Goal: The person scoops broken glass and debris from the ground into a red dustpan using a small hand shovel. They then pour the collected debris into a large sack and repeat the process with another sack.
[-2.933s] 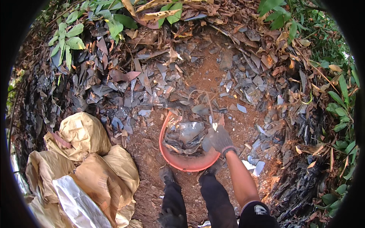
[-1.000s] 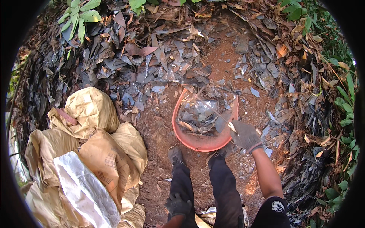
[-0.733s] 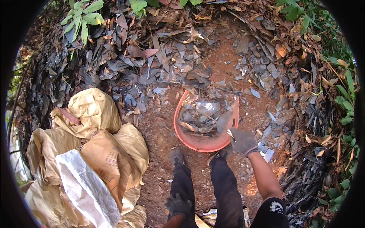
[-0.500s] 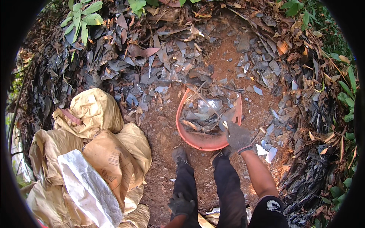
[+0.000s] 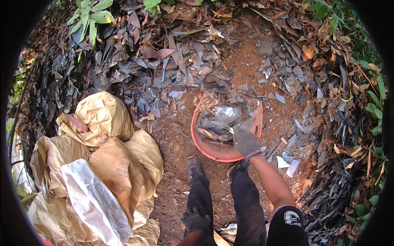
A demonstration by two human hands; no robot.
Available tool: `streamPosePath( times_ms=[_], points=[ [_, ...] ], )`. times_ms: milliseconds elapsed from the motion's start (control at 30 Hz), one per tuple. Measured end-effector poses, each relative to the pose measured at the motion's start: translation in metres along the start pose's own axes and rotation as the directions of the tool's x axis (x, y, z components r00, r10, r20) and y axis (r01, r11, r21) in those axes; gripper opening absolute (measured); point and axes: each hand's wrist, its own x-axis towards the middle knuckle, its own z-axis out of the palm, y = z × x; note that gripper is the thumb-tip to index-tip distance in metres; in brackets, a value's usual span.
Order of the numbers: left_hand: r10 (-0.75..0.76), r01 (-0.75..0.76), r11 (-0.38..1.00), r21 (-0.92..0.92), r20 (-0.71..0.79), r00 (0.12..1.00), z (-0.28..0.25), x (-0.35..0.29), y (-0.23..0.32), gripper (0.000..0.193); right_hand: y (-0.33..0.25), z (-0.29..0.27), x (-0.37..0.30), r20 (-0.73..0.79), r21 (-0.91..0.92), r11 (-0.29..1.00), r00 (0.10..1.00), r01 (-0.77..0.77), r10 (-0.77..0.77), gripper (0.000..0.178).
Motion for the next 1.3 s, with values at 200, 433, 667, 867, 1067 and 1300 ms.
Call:
streamPosePath(
  times_ms=[200,433,667,867,1067,1300],
  points=[
    [-0.017,0.017,1.0,0.013,0.02,1.0,-0.007,-0.002,0.002,0.077,0.004,-0.012,-0.009,-0.033,-0.173,0.985,0.999,0.008,-0.013,0.027],
    [-0.028,0.028,1.0,0.008,0.017,0.999,-0.002,0.001,0.005,0.076,0.019,-0.048,-0.038,-0.037,0.012,1.0,0.999,-0.005,0.005,0.032],
    [-0.044,0.045,0.998,-0.033,0.034,0.998,-0.004,-0.002,0.007,0.079,0.0,-0.047,0.024,-0.202,0.595,0.798,0.942,-0.101,0.269,0.036],
    [-0.051,0.053,0.998,-0.044,0.059,0.997,0.001,-0.001,0.006,0.082,0.021,-0.005,0.171,-0.08,0.69,0.569,0.734,-0.448,0.675,0.038],
    [-0.028,0.03,0.999,-0.027,0.078,0.997,-0.008,-0.002,0.012,0.089,0.007,0.01,0.207,0.101,0.467,0.757,0.878,-0.457,0.468,0.043],
    [-0.048,0.051,0.998,-0.03,0.075,0.996,-0.012,-0.001,0.015,0.089,0.044,0.021,0.186,0.194,0.499,0.703,0.855,-0.508,0.48,0.047]
  ],
)
